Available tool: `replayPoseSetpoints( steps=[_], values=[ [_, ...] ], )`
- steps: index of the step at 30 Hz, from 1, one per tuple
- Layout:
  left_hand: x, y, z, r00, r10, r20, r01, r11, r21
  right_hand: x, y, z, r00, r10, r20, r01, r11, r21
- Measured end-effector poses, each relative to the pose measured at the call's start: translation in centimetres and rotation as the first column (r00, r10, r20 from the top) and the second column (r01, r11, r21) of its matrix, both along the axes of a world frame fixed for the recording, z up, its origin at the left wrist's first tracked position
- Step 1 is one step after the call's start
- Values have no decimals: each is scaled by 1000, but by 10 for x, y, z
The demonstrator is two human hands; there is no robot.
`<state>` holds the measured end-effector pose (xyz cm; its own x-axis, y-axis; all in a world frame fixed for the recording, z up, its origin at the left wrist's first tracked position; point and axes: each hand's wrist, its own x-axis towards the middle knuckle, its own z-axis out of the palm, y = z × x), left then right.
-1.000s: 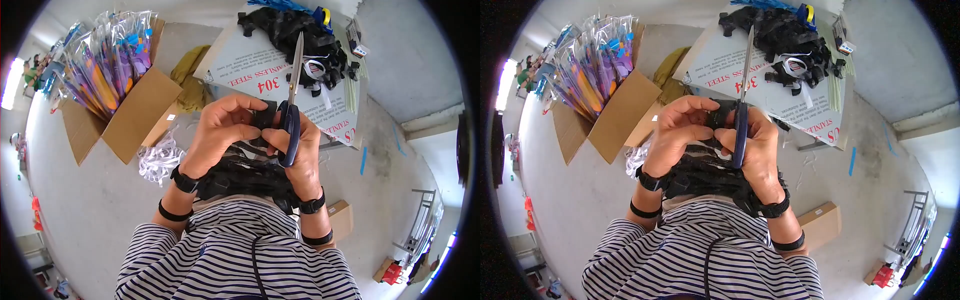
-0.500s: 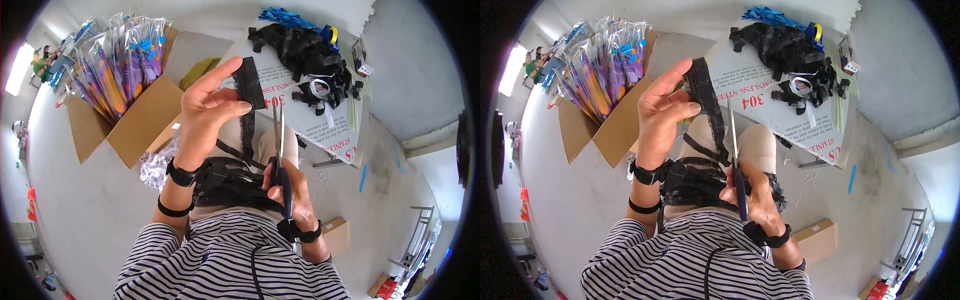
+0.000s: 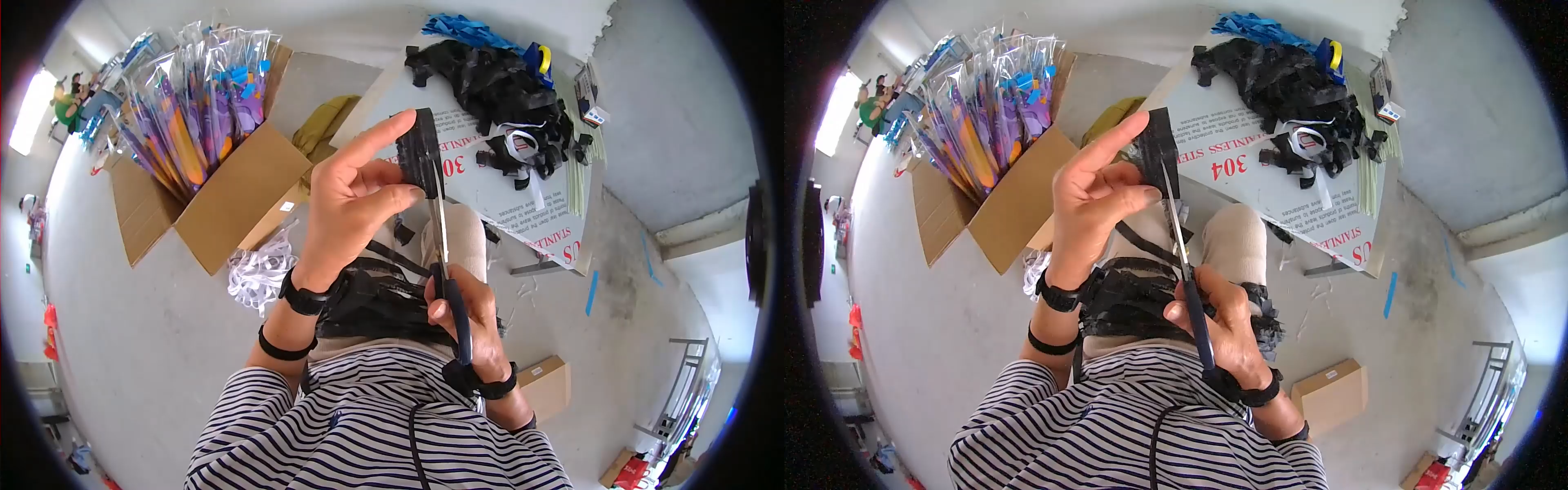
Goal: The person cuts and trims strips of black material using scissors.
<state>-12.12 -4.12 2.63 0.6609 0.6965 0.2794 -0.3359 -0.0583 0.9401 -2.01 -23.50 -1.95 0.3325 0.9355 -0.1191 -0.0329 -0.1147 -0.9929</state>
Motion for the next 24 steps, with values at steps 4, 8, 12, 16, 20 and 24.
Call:
replayPoseSetpoints(
  steps=[4,8,12,16,20,24],
  values=[
    [2,-2,2,1000,7,-7,-7,1000,-23,-2,-1,-5,999,-43,9,43,999,10],
    [1,-2,3,1000,4,-6,-4,1000,-2,-2,-1,-8,996,-64,56,61,997,44],
    [1,-2,2,1000,5,-5,-5,1000,5,-4,-3,-5,996,-84,43,84,996,9],
    [0,-1,0,1000,1,-5,-1,1000,11,-5,-4,-2,997,-80,-2,80,996,-44],
    [-3,-2,1,999,-5,-38,6,1000,2,-2,-4,-10,999,-52,-11,52,999,8],
    [-3,-5,-3,999,-28,-18,29,998,63,-1,-2,-6,999,-39,-15,40,999,9]
  ],
)
